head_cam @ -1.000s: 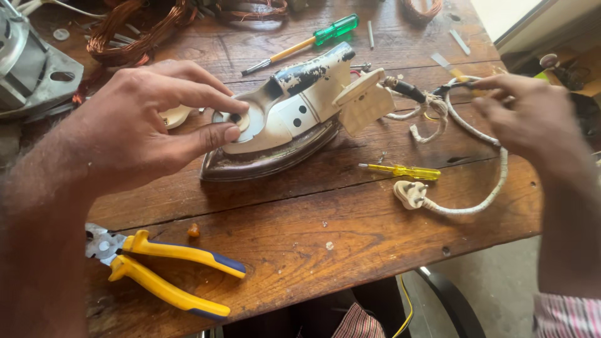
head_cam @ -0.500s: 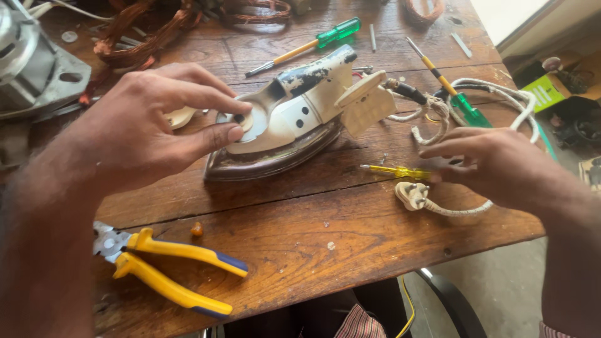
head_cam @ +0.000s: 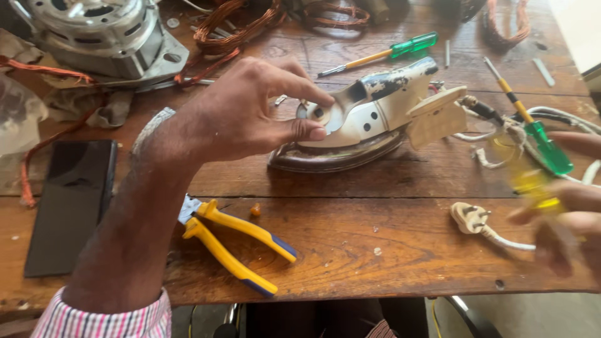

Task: The person strips and twists wires, then uses a screwdriver to adjust a knob on an electric iron. They repeatedly test the knob's movement while holding the power cord, but do not complete the repair.

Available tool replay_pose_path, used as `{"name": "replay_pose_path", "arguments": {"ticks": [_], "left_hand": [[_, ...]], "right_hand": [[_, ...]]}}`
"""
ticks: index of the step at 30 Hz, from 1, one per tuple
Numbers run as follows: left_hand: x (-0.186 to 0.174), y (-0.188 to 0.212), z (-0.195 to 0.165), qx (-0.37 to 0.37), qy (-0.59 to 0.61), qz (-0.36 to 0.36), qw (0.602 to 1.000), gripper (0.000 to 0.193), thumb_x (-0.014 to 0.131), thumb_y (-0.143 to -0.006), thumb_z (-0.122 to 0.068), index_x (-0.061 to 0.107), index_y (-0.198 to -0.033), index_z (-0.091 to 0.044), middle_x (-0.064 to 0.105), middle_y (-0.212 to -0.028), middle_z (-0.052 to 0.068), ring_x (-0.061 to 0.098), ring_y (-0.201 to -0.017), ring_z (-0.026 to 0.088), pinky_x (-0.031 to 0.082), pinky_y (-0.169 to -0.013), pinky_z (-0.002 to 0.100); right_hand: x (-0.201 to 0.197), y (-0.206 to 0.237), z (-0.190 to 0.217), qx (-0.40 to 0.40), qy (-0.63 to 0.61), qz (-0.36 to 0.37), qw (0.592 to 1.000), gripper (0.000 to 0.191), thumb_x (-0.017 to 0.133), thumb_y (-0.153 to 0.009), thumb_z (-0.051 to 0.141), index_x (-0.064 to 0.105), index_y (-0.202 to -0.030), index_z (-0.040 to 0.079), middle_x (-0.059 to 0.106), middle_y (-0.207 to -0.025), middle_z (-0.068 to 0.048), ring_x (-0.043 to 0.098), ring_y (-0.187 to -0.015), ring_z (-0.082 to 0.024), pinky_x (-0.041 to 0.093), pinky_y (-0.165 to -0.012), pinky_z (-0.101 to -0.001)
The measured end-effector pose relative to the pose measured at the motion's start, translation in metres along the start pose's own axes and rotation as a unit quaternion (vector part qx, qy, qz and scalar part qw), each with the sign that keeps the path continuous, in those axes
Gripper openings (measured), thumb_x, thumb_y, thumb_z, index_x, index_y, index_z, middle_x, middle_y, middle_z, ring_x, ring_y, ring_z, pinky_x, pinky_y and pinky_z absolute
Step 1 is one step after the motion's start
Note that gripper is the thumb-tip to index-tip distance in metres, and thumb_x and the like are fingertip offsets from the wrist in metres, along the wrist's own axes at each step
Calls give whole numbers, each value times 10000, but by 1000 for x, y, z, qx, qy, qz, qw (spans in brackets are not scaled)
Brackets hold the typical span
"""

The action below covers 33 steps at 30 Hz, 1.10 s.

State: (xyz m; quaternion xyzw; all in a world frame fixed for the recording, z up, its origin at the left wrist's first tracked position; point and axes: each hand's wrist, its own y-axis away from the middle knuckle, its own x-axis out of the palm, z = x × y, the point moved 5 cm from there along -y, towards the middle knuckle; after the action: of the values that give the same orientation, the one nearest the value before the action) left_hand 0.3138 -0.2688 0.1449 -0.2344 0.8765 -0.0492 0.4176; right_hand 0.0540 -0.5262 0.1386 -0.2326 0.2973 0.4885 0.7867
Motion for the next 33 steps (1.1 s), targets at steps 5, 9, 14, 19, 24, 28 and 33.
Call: {"name": "replay_pose_path", "arguments": {"ticks": [5, 9, 14, 19, 24, 28, 33], "left_hand": [[-2, 0, -2, 54, -1, -7, 999, 427, 841, -792, -350, 779, -1162, -148, 761, -1125, 60, 706, -1029, 199, 589, -898, 381], [-2, 1, 0, 81, -12, -10, 997, 481, 862, -753, -370, 770, -1164, -138, 745, -1121, 75, 689, -1046, 212, 590, -892, 390], [-1, 3, 5, 84, 5, -25, 996, 475, 871, -759, -386, 773, -1155, -142, 739, -1094, 65, 699, -1046, 197, 584, -930, 383], [1, 2, 8, 86, 13, -15, 996, 439, 867, -779, -373, 776, -1142, -143, 728, -1075, 62, 692, -1043, 193, 582, -941, 381], [1, -1, 12, 68, 8, -1, 998, 439, 882, -751, -385, 784, -1124, -176, 734, -1059, 47, 671, -1008, 182, 578, -884, 384], [-1, -2, 14, 66, 3, -5, 998, 459, 903, -705, -406, 792, -1109, -216, 748, -1021, 27, 671, -985, 168, 566, -880, 392], [0, -2, 13, 81, -8, -14, 997, 457, 918, -701, -401, 789, -1098, -214, 746, -1011, 21, 663, -989, 164, 552, -882, 387]], "right_hand": [[60, -2, 83, -110, 26, 84, 990, 375, 666, -961, 194, 669, -1326, 104, 708, -877, -54, 642, -651, -145, 552, -547, -305], [86, -7, 129, -193, 197, -18, 961, 385, 662, -986, 180, 662, -1362, 98, 666, -752, -62, 599, -607, -165, 525, -496, -334], [102, -10, 141, -177, 197, -28, 964, 395, 664, -955, 181, 670, -1337, 81, 711, -823, -99, 696, -615, -209, 558, -561, -386], [104, -12, 151, -201, 203, -53, 957, 317, 654, -962, 166, 693, -1253, 48, 774, -1030, -176, 775, -819, -260, 608, -678, -409], [108, -13, 160, -186, 211, -57, 958, 293, 645, -992, 168, 701, -1250, 39, 768, -983, -174, 761, -717, -250, 606, -634, -402], [129, -3, 156, -196, 246, -108, 943, 313, 662, -1002, 150, 703, -1284, 22, 668, -730, -125, 617, -514, -230, 510, -463, -395], [151, 6, 133, -264, 235, -194, 915, 346, 697, -1026, 102, 668, -1352, -9, 556, -682, -48, 495, -485, -139, 445, -450, -350]]}}
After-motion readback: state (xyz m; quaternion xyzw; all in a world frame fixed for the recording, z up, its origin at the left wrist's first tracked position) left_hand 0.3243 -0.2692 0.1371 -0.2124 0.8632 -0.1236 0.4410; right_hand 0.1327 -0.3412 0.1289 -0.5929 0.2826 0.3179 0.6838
